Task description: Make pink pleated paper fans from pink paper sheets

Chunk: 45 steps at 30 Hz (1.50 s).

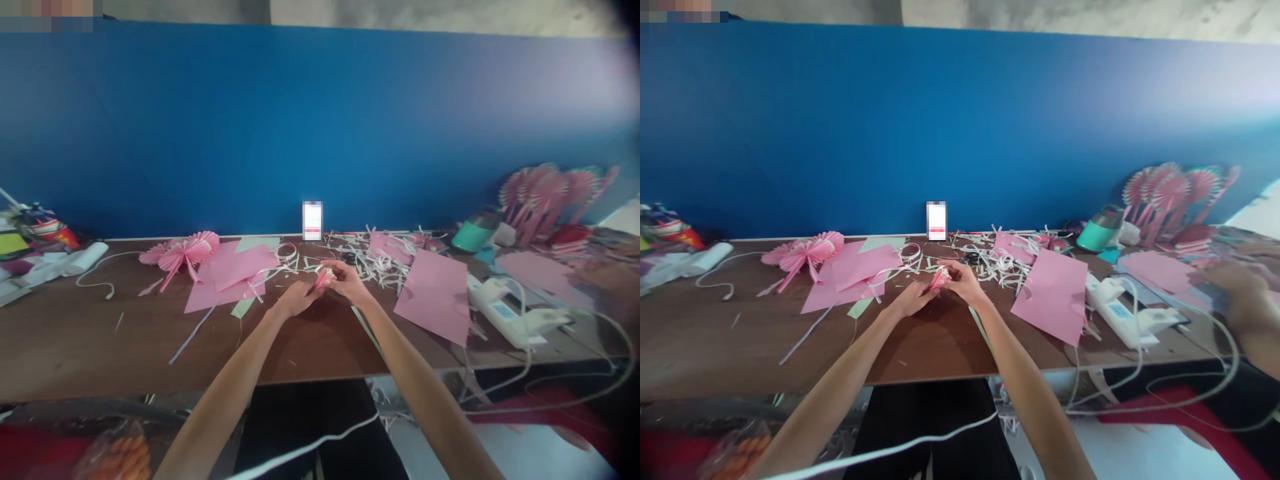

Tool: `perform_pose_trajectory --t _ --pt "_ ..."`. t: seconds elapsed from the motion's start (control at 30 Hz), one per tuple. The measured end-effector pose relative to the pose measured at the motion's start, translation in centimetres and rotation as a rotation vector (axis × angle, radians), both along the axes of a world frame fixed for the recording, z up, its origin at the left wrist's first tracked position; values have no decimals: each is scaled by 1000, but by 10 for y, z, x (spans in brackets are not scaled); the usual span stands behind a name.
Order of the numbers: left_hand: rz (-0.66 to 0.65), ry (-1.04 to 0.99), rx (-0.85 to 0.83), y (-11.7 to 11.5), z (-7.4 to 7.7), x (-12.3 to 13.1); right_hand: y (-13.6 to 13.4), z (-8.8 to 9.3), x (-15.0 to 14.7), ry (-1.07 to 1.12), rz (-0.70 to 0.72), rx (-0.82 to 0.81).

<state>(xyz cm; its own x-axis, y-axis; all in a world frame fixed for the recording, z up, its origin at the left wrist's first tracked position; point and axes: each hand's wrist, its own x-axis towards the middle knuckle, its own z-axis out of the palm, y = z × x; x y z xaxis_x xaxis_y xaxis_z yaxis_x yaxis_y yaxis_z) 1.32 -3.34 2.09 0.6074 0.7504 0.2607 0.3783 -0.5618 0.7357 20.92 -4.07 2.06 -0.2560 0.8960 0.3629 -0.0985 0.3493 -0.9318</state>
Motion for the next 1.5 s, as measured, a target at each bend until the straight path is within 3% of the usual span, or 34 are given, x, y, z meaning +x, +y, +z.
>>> perform_pose_trajectory --t 0.17,0.27,0.53,0.67,0.77,0.93,1.03,1.2,1.5 --pt "67 -63 44 -3 4 8 6 -9 -6 -33 -270 78" --pt "97 -22 62 -1 1 10 7 -10 -9 -52 -336 108" --pt "219 126 204 5 -3 4 6 -3 0 -284 -187 154" --pt "282 201 218 2 -3 6 7 -4 3 -379 -255 209" --pt "209 153 236 0 -1 7 8 -9 3 -392 -351 227" --pt "104 60 165 4 -3 6 10 -18 -1 -433 -383 260" --pt "140 95 156 7 -7 7 10 -18 -3 -461 -400 292" --pt "244 171 291 9 -12 6 6 -11 -3 -498 -328 355" --pt "247 334 320 11 -12 0 4 -8 7 -758 -287 482"
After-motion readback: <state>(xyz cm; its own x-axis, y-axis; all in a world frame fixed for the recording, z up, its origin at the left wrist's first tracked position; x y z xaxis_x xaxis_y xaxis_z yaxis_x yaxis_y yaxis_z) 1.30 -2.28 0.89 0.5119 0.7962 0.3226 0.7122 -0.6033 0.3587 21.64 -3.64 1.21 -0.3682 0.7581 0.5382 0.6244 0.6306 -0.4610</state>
